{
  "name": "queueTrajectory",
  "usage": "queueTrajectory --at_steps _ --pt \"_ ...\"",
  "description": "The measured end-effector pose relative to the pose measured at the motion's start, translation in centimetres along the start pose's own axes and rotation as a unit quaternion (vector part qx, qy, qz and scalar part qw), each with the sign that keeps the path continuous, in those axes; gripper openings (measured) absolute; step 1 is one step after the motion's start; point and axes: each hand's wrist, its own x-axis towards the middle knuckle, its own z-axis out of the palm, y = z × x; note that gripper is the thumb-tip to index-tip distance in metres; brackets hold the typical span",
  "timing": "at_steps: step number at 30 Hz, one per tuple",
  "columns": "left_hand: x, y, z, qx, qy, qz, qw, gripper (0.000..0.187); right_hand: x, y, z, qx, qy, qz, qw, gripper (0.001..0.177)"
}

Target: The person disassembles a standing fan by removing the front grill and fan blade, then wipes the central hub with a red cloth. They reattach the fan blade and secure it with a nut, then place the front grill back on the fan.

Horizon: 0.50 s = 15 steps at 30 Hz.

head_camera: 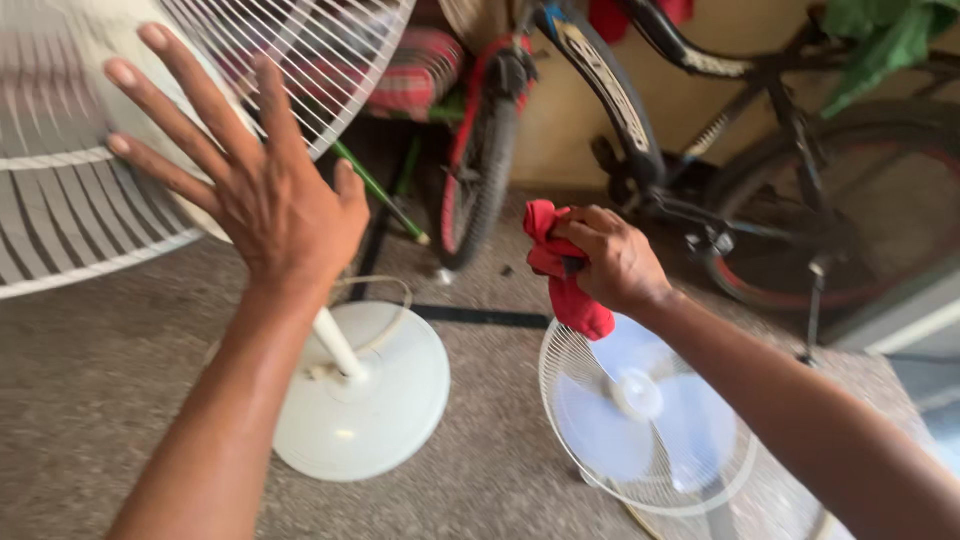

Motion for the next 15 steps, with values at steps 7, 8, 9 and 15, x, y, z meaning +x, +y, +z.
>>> queueTrajectory --at_steps 7,8,9,15 --pt "-2.3 4.6 2.3 -0.053 -0.045 -0.011 0.998 0.104 -7.7 2.6 2.9 -0.016 -0.009 0.116 0.993 0.046" --pt "-3.0 5.3 2.7 -0.056 -0.049 -0.004 0.997 0.102 -8.1 2.9 3.3 -0.017 -0.009 0.129 0.991 0.046" --pt "-3.7 6.1 3.1 -0.058 -0.054 0.003 0.997 0.100 -8.6 3.0 3.6 -0.013 -0.006 0.128 0.992 0.045" --pt "-8.6 14.2 5.2 -0.115 -0.120 0.054 0.985 0.082 -8.4 3.0 3.9 0.015 0.006 0.116 0.993 0.043"
